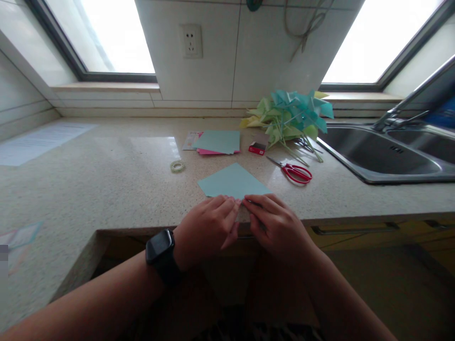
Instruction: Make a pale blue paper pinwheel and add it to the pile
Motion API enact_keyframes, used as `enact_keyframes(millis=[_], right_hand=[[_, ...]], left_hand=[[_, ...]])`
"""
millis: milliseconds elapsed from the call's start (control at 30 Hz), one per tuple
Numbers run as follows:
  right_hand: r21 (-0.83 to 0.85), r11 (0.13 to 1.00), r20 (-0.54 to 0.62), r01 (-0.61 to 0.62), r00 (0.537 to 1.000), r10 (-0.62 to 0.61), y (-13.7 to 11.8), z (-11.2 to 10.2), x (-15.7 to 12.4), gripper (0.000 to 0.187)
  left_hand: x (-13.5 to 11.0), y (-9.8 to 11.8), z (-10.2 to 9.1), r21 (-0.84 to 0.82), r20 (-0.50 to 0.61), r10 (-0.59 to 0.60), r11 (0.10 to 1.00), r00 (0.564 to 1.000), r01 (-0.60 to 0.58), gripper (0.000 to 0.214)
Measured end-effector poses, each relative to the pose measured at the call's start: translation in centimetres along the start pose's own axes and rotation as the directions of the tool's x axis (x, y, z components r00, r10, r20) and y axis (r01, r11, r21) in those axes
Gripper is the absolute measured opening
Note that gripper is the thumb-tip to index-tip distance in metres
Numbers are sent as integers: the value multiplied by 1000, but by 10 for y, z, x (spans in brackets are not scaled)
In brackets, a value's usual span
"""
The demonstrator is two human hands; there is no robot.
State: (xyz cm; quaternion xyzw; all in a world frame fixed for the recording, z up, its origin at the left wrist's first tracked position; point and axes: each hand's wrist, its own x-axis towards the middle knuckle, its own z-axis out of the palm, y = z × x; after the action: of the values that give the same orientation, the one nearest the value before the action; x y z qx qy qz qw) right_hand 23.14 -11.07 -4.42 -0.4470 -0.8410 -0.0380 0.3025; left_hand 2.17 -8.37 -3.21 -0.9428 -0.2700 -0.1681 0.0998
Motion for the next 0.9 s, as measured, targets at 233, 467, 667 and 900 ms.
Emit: enact_keyframes(millis=[233,467,667,900], right_hand=[[-12,1000,39,-12,999,12,-2,-2,0,36],[-62,997,67,-42,997,47,-6,-3,3,38],[-90,995,107,-42,993,52,-6,-3,4,40],[-58,997,52,-49,997,52,-5,-2,3,39]], left_hand=[[0,2,-1,16,-7,16,1000,1000,-15,41],[3,2,3,4,-5,10,1000,1000,-10,46],[3,6,5,33,16,19,999,1000,-20,50],[4,10,4,79,37,20,997,999,-23,56]])
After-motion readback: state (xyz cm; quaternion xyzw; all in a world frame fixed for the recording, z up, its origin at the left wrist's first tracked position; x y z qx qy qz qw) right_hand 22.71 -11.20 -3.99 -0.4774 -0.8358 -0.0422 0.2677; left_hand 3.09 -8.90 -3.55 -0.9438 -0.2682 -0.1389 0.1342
